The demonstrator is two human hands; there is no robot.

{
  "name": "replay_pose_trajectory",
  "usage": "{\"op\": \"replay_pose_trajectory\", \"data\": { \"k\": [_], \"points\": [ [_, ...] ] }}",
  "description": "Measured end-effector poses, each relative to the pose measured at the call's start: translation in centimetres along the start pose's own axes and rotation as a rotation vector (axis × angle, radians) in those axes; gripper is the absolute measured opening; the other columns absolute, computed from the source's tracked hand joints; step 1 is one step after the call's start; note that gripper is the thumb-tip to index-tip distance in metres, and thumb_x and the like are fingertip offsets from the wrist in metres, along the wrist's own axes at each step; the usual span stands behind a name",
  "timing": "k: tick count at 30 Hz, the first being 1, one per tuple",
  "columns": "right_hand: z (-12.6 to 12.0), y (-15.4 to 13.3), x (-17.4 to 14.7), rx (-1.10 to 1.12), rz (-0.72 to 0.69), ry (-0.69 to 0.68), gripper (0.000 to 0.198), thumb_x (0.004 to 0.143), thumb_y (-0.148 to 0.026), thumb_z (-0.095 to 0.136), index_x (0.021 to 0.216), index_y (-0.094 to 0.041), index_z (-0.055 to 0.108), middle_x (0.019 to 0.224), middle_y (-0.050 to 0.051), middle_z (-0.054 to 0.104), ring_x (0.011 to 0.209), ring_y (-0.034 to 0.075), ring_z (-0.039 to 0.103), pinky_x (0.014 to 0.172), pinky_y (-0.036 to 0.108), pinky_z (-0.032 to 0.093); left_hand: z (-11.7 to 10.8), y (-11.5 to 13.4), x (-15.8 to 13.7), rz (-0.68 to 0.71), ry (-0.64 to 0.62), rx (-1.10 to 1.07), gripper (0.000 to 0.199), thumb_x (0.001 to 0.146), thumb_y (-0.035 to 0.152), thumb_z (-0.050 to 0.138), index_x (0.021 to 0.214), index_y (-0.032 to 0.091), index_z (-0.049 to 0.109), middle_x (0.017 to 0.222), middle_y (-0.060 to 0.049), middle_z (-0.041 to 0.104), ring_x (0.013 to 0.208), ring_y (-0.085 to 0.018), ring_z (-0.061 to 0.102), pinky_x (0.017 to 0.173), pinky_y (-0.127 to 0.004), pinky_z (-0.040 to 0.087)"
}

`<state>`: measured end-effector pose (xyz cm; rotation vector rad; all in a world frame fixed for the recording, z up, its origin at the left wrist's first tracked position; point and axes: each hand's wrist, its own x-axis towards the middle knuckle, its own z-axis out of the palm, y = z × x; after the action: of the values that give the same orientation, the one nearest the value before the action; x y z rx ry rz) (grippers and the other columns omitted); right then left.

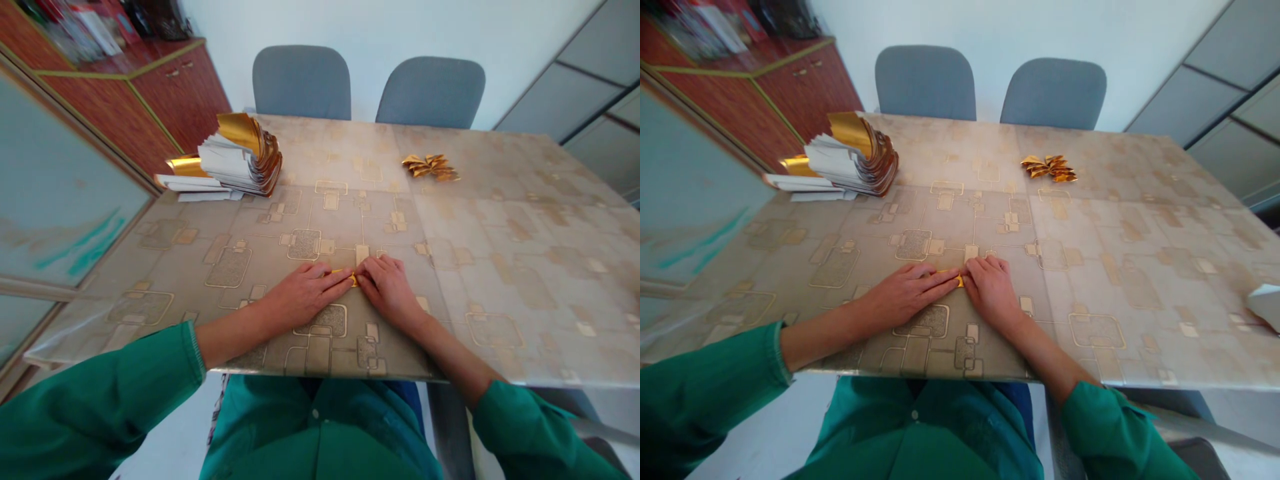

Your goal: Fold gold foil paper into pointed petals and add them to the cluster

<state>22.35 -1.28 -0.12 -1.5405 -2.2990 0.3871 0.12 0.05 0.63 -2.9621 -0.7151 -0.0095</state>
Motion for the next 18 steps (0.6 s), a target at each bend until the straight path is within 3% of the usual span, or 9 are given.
{"op": "replay_pose_trajectory", "data": {
  "k": [7, 11, 13, 15, 18],
  "points": [
    [0.0, 0.7, -0.7, -0.014, 0.061, 0.074, 0.014, 0.096, -0.023, 0.047, 0.085, -0.021, 0.056, 0.088, 0.002, 0.066, 0.087, 0.022, 0.052, 0.08, 0.035, 0.031, 0.5, -0.2, 0.0, -0.004, 0.061, -0.017, 0.045, 0.099, 0.016, 0.044, 0.144, 0.02, 0.044, 0.151, -0.006, 0.046, 0.112, -0.023, 0.05, 0.092, -0.037, 0.04],
    [-0.8, 1.4, -1.0, -0.103, 0.016, 0.092, 0.018, 0.096, -0.024, 0.047, 0.087, -0.021, 0.061, 0.09, 0.005, 0.068, 0.088, 0.024, 0.054, 0.078, 0.037, 0.036, 0.5, -0.4, 0.0, 0.01, 0.078, -0.039, 0.045, 0.098, 0.015, 0.046, 0.143, 0.022, 0.045, 0.149, -0.007, 0.047, 0.113, -0.022, 0.051, 0.093, -0.036, 0.04],
    [-0.8, 1.1, -1.3, -0.125, -0.061, 0.108, 0.023, 0.098, -0.023, 0.043, 0.102, -0.019, 0.065, 0.102, 0.008, 0.07, 0.096, 0.025, 0.057, 0.083, 0.039, 0.041, 0.6, -0.6, 0.0, 0.017, 0.09, -0.047, 0.047, 0.098, 0.015, 0.047, 0.144, 0.023, 0.043, 0.148, -0.007, 0.048, 0.114, -0.022, 0.051, 0.094, -0.036, 0.04],
    [-0.3, 0.3, -1.7, -0.127, -0.181, 0.093, 0.035, 0.099, -0.021, 0.038, 0.127, -0.013, 0.057, 0.124, 0.013, 0.065, 0.114, 0.025, 0.056, 0.095, 0.041, 0.042, 0.6, -0.7, 0.0, 0.021, 0.093, -0.055, 0.048, 0.098, 0.017, 0.048, 0.145, 0.022, 0.041, 0.146, -0.008, 0.05, 0.113, -0.022, 0.051, 0.094, -0.036, 0.041],
    [1.0, -1.1, -2.7, -0.153, -0.283, -0.003, 0.058, 0.098, -0.03, 0.042, 0.147, 0.0, 0.034, 0.153, 0.022, 0.037, 0.143, 0.026, 0.033, 0.115, 0.044, 0.031, 0.8, -0.4, 0.2, 0.018, 0.105, -0.077, 0.041, 0.099, 0.021, 0.048, 0.14, 0.019, 0.047, 0.138, -0.01, 0.056, 0.111, -0.023, 0.052, 0.096, -0.037, 0.042]
  ]
}}
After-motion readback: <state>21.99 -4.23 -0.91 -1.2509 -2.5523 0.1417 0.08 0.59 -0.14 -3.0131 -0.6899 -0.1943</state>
